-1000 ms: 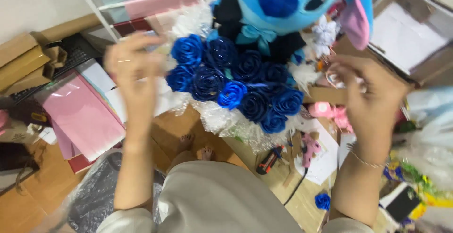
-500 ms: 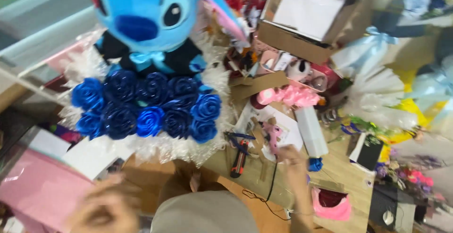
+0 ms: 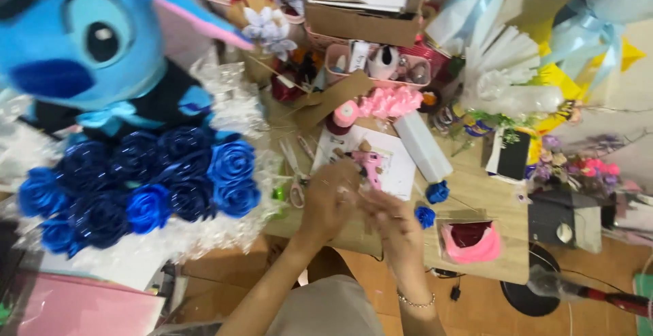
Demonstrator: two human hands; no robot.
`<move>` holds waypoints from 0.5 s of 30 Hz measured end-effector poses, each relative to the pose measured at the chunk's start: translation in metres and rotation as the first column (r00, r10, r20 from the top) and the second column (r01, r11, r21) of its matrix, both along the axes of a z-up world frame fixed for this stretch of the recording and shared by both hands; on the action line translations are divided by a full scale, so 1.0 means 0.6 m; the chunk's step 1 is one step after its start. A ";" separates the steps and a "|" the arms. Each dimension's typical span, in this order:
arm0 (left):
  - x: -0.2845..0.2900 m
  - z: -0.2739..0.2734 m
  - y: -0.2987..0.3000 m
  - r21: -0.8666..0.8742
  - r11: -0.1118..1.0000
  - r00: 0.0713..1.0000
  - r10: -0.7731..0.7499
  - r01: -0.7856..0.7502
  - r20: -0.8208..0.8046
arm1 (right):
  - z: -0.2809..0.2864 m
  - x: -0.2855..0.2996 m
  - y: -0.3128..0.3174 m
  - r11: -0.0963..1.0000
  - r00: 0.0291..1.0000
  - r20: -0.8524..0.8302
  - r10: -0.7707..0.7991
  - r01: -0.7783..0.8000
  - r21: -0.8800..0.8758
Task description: The person selects a gold butterfly decoration from a box of craft supplies and uses a hot glue gun to attach it to a bouquet of blue roses. The bouquet is attached to a large blue Stitch plush toy wearing a graduation cap. The person then adjusts the placement of the butterfly and the surrounding roses.
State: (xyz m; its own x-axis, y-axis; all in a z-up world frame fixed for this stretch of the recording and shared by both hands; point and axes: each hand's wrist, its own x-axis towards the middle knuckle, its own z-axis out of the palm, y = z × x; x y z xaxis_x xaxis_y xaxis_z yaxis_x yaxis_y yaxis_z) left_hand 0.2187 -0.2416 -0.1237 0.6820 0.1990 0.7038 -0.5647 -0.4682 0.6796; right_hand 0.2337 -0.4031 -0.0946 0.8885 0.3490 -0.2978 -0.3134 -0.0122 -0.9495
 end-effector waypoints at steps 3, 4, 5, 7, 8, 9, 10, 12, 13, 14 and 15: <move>0.057 0.004 -0.012 -0.563 0.787 0.835 -0.116 -0.254 -0.538 | 0.053 0.050 0.024 0.911 0.885 0.437 -0.161 -0.038 0.411; 0.082 0.022 -0.019 -0.807 0.487 0.762 -0.363 -0.335 -0.536 | 0.066 0.077 0.049 0.933 0.801 0.597 0.043 -0.245 0.263; 0.110 0.040 -0.026 -0.890 0.110 0.700 -0.577 -0.443 -0.420 | 0.079 0.109 0.073 0.899 0.656 0.711 0.252 -0.430 0.078; 0.152 0.005 -0.039 -0.883 -0.091 0.746 -0.579 -0.460 -0.329 | -0.005 0.182 0.054 0.925 0.618 0.720 0.315 -0.369 -0.089; 0.177 -0.013 -0.046 -0.843 -0.282 0.792 -0.560 -0.457 -0.243 | -0.048 0.222 0.044 0.924 0.581 0.722 0.376 -0.293 -0.246; 0.179 -0.017 -0.038 -0.838 -0.295 0.796 -0.555 -0.459 -0.242 | -0.089 0.273 0.020 0.919 0.582 0.715 0.389 -0.302 -0.253; 0.181 -0.020 -0.031 -0.920 -0.220 0.822 -0.547 -0.324 -0.159 | -0.130 0.324 -0.004 0.867 0.538 0.692 0.481 -0.172 -0.468; 0.201 -0.030 -0.009 -0.976 -0.131 0.833 -0.548 -0.175 -0.076 | -0.174 0.450 -0.042 0.766 0.503 0.655 0.563 -0.021 -0.642; 0.206 -0.039 -0.003 -0.982 -0.062 0.859 -0.497 -0.178 -0.124 | -0.181 0.512 -0.065 0.814 0.568 0.705 0.425 0.100 -0.572; 0.209 -0.049 0.003 -0.983 0.008 0.880 -0.443 -0.185 -0.170 | -0.189 0.573 -0.088 0.837 0.610 0.742 0.277 0.227 -0.498; 0.223 -0.061 0.010 -0.982 0.006 0.882 -0.438 -0.190 -0.173 | -0.194 0.615 -0.091 0.838 0.612 0.740 0.280 0.220 -0.500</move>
